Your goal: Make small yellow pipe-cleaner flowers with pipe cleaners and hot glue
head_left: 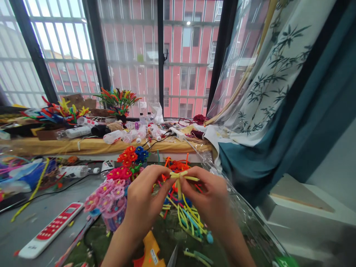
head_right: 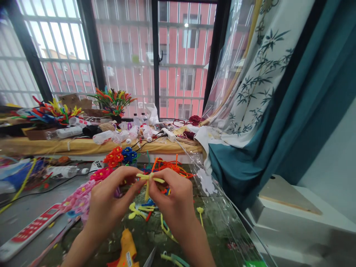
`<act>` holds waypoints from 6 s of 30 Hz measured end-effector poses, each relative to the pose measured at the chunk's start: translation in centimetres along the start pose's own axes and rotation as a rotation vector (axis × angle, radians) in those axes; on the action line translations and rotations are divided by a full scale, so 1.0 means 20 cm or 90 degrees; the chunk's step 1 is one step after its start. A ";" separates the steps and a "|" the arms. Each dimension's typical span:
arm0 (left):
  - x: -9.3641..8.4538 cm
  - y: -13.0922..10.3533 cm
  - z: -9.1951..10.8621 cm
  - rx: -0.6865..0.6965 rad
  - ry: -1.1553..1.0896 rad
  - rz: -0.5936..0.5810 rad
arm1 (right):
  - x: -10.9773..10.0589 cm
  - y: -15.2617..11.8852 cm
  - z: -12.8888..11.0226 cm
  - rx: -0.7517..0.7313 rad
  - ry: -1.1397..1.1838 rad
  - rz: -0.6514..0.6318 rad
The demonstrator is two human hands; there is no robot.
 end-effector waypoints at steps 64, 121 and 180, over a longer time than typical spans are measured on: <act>0.20 -0.09 -0.13 -0.426 -0.455 -0.126 | 0.01 -0.02 -0.08 -0.143 -0.105 0.058; -0.01 0.01 -0.05 -0.060 -0.386 -0.014 | 0.23 -0.08 0.20 0.402 0.543 -0.208; 0.05 -0.01 -0.11 -0.256 -0.204 -0.173 | 0.11 -0.03 0.18 0.303 0.415 -0.043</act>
Point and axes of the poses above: each hand's wrist, its own y-axis towards the middle knuckle, its own x-axis out of the palm, z = x × y, the point moved 9 cm from there along y, towards the middle knuckle
